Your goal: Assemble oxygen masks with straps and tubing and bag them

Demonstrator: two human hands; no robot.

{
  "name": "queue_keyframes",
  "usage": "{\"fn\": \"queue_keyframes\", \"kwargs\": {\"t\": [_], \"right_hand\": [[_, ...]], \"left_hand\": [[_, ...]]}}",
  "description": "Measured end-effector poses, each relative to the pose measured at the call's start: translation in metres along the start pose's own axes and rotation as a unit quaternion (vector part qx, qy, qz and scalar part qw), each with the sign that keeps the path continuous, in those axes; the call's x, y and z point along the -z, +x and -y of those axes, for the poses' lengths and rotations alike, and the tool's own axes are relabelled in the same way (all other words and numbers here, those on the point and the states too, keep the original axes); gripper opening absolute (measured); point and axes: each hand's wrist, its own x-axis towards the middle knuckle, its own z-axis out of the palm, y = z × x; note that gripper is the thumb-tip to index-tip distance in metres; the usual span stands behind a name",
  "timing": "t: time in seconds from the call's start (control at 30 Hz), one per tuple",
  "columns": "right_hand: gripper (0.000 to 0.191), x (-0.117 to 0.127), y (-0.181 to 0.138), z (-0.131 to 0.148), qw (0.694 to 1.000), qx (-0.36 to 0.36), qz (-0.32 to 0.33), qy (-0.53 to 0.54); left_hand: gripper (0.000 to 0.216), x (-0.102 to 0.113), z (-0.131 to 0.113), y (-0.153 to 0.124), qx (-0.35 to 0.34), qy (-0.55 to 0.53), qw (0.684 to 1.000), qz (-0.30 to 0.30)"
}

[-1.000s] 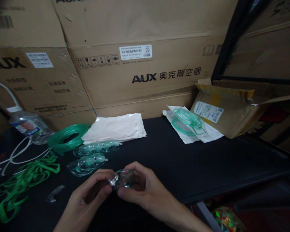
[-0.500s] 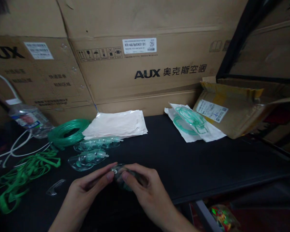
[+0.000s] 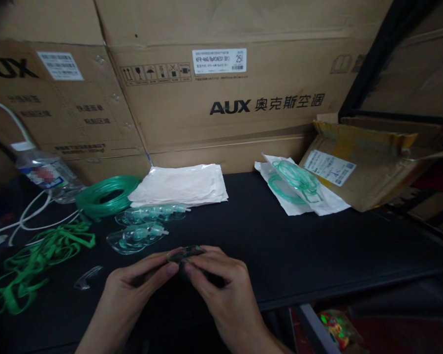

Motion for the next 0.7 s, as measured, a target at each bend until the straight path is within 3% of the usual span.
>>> {"fn": "queue_keyframes", "kwargs": {"t": [0.37, 0.7], "right_hand": [[0.022, -0.0005, -0.0001, -0.0021, 0.998, 0.028, -0.055, -0.017], [0.031, -0.0048, -0.0035, -0.0022, 0.986, 0.104, -0.088, -0.091]], "left_hand": [[0.019, -0.0024, -0.0086, -0.0012, -0.038, -0.014, 0.999, -0.001], [0.016, -0.0065, -0.0071, -0.0014, -0.058, -0.011, 0.998, -0.01]]}}
